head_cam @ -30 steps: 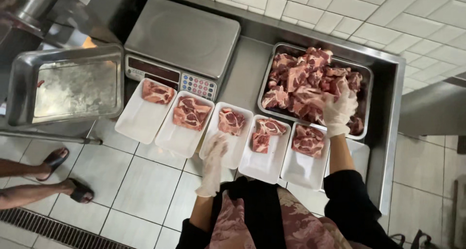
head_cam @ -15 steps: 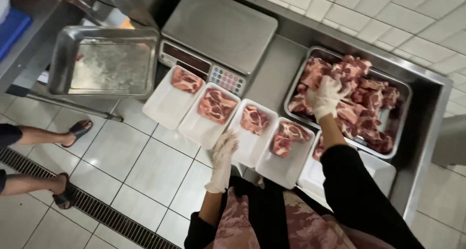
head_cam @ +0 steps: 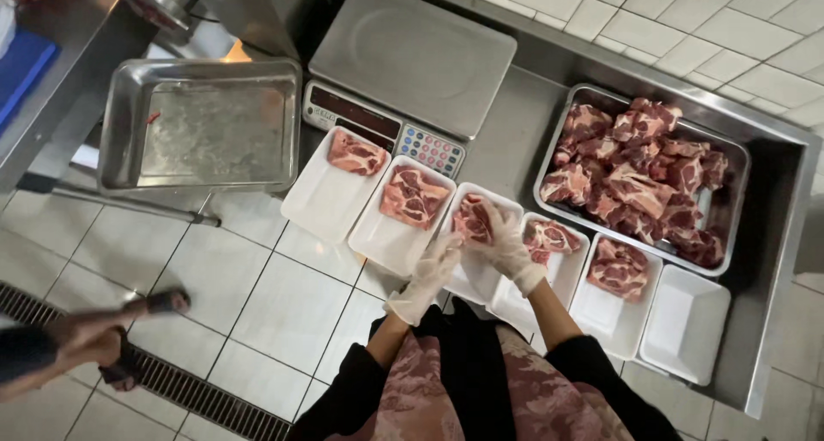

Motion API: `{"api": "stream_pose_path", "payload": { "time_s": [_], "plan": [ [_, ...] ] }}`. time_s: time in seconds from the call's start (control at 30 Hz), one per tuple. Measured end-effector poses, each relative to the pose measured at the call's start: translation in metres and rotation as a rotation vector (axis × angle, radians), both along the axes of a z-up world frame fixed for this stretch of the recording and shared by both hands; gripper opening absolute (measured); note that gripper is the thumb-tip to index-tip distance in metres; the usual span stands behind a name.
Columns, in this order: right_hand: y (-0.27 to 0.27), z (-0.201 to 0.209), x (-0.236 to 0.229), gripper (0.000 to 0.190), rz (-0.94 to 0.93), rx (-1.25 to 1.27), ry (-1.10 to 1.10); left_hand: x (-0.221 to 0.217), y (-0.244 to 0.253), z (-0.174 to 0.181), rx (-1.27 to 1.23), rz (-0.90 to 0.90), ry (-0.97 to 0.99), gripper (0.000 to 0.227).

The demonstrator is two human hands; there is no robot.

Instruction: The person moves raw meat cuts from a metal tray into white foam containers with their gloved hands, placing the containers on a digital scale to weigh them before setting them aside on a counter.

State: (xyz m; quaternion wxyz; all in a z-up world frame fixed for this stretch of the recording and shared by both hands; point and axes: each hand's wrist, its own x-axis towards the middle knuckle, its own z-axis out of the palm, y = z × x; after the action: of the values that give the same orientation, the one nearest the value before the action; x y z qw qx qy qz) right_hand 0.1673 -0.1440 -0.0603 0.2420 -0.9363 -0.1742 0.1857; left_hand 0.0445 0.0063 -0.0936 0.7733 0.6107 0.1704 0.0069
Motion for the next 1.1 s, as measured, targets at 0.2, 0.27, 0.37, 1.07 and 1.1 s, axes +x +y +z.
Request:
{"api": "stream_pose_path", "payload": {
  "time_s": [0.2, 0.27, 0.37, 1.07, 1.1],
  "plan": [
    [-0.072, -0.118, 0.005, 0.047, -0.104, 0.361, -0.227, 0.021, -0.011, -0.089, 0.673, -0.192, -0.111, 0.044],
    [-0.081, -0.153, 0.0, 0.053, -0.044, -0.17, -0.338, 0.021, -0.014, -0.083, 0.826, -0.211, -0.161, 0.052],
    [-0.053, -0.126, -0.022, 0.083, -0.081, -0.412, -0.343, 0.03, -0.017, -0.109, 0.784, -0.297, -0.074, 0.062],
    [0.07, -0.069, -0.066, 0.039, -0.058, 0.471, -0.055, 0.09, 0.262, -0.012, 0.745, 0.228, 0.219, 0.07],
    [0.072, -0.073, -0.068, 0.039, -0.055, 0.472, -0.059, 0.094, 0.258, 0.007, 0.745, 0.232, 0.215, 0.07]
  ]
}}
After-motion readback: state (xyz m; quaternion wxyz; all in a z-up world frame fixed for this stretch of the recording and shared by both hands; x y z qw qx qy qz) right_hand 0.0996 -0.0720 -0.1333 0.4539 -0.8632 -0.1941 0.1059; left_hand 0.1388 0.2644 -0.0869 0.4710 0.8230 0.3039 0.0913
